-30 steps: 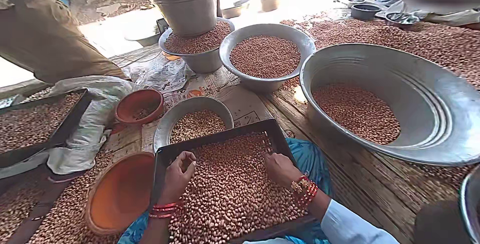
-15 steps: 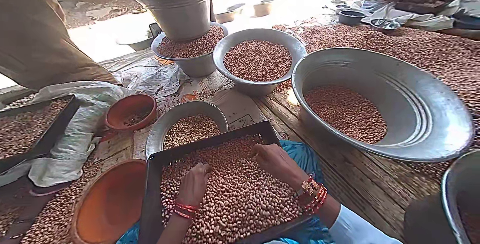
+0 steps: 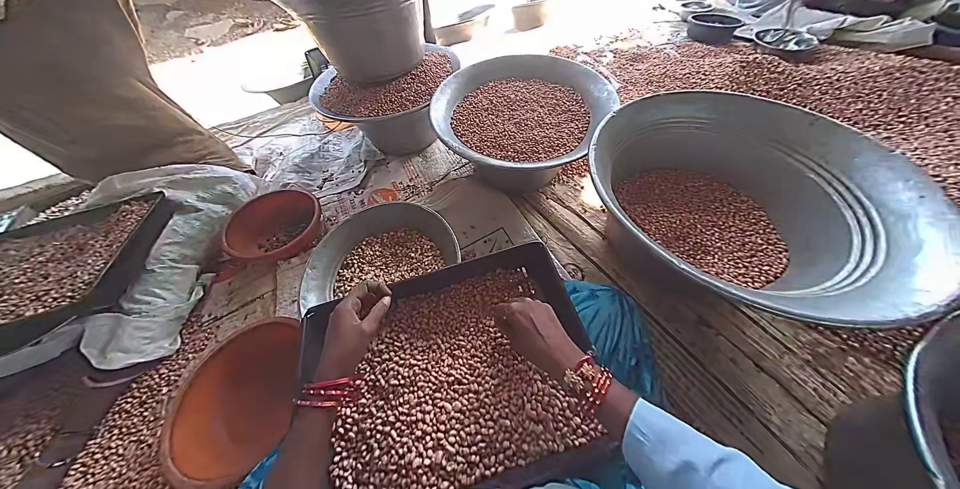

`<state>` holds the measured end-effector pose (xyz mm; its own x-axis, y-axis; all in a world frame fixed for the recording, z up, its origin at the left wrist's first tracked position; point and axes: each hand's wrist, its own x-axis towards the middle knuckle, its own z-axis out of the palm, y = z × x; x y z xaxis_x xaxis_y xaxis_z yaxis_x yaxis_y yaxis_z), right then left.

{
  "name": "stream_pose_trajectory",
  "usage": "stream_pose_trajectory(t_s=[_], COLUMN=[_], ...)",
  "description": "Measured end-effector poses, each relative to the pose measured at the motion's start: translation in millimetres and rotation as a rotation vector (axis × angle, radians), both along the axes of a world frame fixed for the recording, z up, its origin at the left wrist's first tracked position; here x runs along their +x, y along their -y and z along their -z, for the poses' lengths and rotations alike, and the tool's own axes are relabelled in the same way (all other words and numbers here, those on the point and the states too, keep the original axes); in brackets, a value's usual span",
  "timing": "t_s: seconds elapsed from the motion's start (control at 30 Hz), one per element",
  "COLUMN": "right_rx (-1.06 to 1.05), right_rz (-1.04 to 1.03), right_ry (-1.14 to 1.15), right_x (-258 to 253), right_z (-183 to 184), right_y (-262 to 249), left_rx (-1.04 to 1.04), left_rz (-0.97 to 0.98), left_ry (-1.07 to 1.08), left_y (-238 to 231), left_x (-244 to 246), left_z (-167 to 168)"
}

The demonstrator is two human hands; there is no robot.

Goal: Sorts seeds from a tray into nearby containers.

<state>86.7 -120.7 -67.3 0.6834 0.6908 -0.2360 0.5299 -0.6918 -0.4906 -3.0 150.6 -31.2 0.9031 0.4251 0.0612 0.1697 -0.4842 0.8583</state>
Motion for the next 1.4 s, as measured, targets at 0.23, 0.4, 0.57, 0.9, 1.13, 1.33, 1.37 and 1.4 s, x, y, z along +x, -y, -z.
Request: stream_pose_trajectory(t_s=[0.23,0.4,0.57,0.9,1.13,1.33,1.37,1.4], right_rx=[-0.064,-0.081,0.092,0.442,-0.394,-0.398,-0.392,-0.389], right_rz=[-0.048,-0.053,0.058,0.375,0.026,-0.046,-0.051,-0.056], right_ry=[0.083,0.072,-0.155,-0.237,-0.048,-0.008,-0.007,-0.010], right_x=[-2,-4,6,30,1,-8,-8,-8], right_z=[16,18,12,-29,-47,-34,-32,-31], right_y=[-14,-15,-4,64,45,46,47,47], left_rx=[0.604,0.773,0.819,-0.147,-0.481,-0.275,-0.178,-0.107], left_rz=[0.056,0.100,0.110,0.224,0.763,0.166,0.095,0.048], left_ry=[-0.127,-0.244,-0.298,-0.181,-0.620,-0.394,-0.369,-0.333], left_y=[18,28,28,35,158,101,87,77], left_x=[14,21,22,21,-6,14,15,14], left_z=[20,35,47,48,57,66,64,63])
